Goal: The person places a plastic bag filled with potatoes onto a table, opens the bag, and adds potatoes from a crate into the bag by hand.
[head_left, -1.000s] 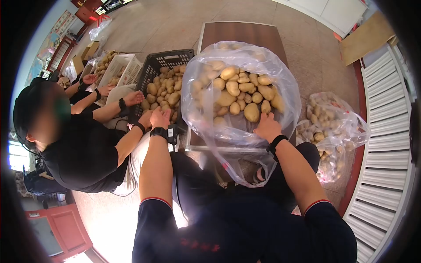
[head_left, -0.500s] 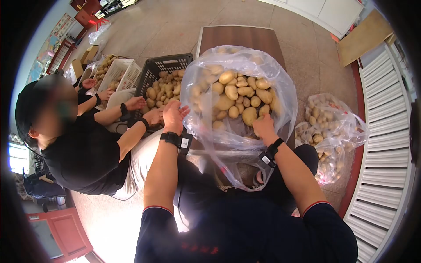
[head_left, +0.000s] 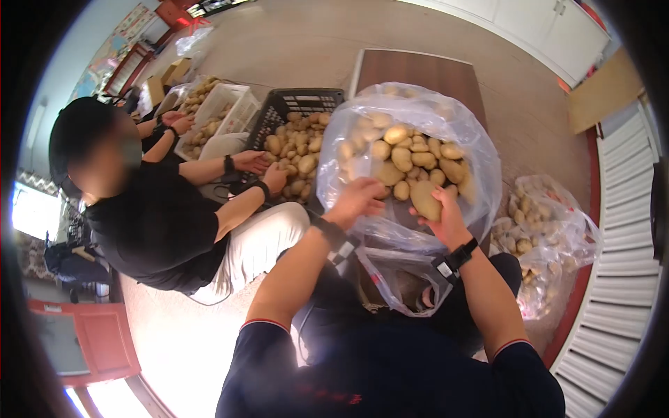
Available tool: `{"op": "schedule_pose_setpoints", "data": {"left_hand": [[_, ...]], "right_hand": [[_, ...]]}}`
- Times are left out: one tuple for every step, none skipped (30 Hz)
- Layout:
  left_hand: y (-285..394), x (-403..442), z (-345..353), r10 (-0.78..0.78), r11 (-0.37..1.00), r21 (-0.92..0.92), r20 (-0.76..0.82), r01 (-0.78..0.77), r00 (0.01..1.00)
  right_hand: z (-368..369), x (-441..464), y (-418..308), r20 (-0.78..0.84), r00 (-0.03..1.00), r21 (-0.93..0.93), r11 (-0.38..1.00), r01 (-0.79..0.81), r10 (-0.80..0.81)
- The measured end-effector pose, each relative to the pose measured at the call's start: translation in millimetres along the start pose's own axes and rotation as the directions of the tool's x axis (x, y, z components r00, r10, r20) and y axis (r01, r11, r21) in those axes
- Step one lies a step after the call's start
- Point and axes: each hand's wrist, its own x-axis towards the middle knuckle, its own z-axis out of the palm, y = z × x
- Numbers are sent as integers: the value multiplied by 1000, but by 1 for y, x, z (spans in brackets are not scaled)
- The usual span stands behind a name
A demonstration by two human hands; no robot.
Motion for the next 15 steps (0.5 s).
{"op": "schedule_pose_setpoints", "data": {"left_hand": [[0, 0, 2, -48, 998, 44, 26, 47, 998], [0, 0, 3, -37, 998, 47, 2, 37, 999], [0, -2, 6, -64, 997, 49, 49, 61, 997], [0, -5, 8, -92, 995, 50, 100, 88, 991], [0, -8, 10, -92, 995, 47, 88, 88, 992], [1, -10, 12, -107, 994, 45, 136, 102, 985], [4, -11, 13, -118, 993, 46, 185, 112, 976], [5, -12, 13, -114, 993, 46, 180, 107, 977], [4, -11, 12, -129, 991, 63, 273, 116, 953], [3, -11, 12, -144, 989, 82, 364, 122, 920], [0, -9, 13, -130, 991, 85, 374, 106, 918], [1, -10, 13, -122, 991, 89, 373, 95, 920], [1, -12, 14, -128, 991, 88, 350, 104, 928], [3, -12, 14, -133, 990, 88, 325, 110, 936], [5, -10, 13, -125, 992, 54, 331, 113, 935]], "right_hand": [[6, 0, 1, 6, 1000, -21, 1000, -9, 9], [10, 0, 2, 33, 999, -20, 1000, -13, 14], [12, -2, 3, 2, 998, -107, 992, -69, 70], [17, -3, 1, -39, 992, -193, 973, -126, 121], [23, -4, 2, -55, 990, -193, 971, -141, 132], [24, -4, 3, -48, 990, -195, 971, -142, 135], [25, -3, 3, -26, 989, -252, 957, -145, 143], [25, -4, 5, -7, 988, -310, 939, -147, 152], [26, -5, 6, -1, 988, -312, 939, -144, 151], [26, -4, 7, -6, 991, -352, 927, -130, 137], [26, -3, 8, -9, 993, -392, 913, -113, 119], [26, -3, 12, -2, 994, -394, 913, -102, 110], [25, -3, 17, -30, 996, -390, 917, -85, 79], [24, 1, 18, -57, 997, -385, 920, -65, 47], [28, 1, 12, -29, 998, -407, 911, -66, 59]]}}
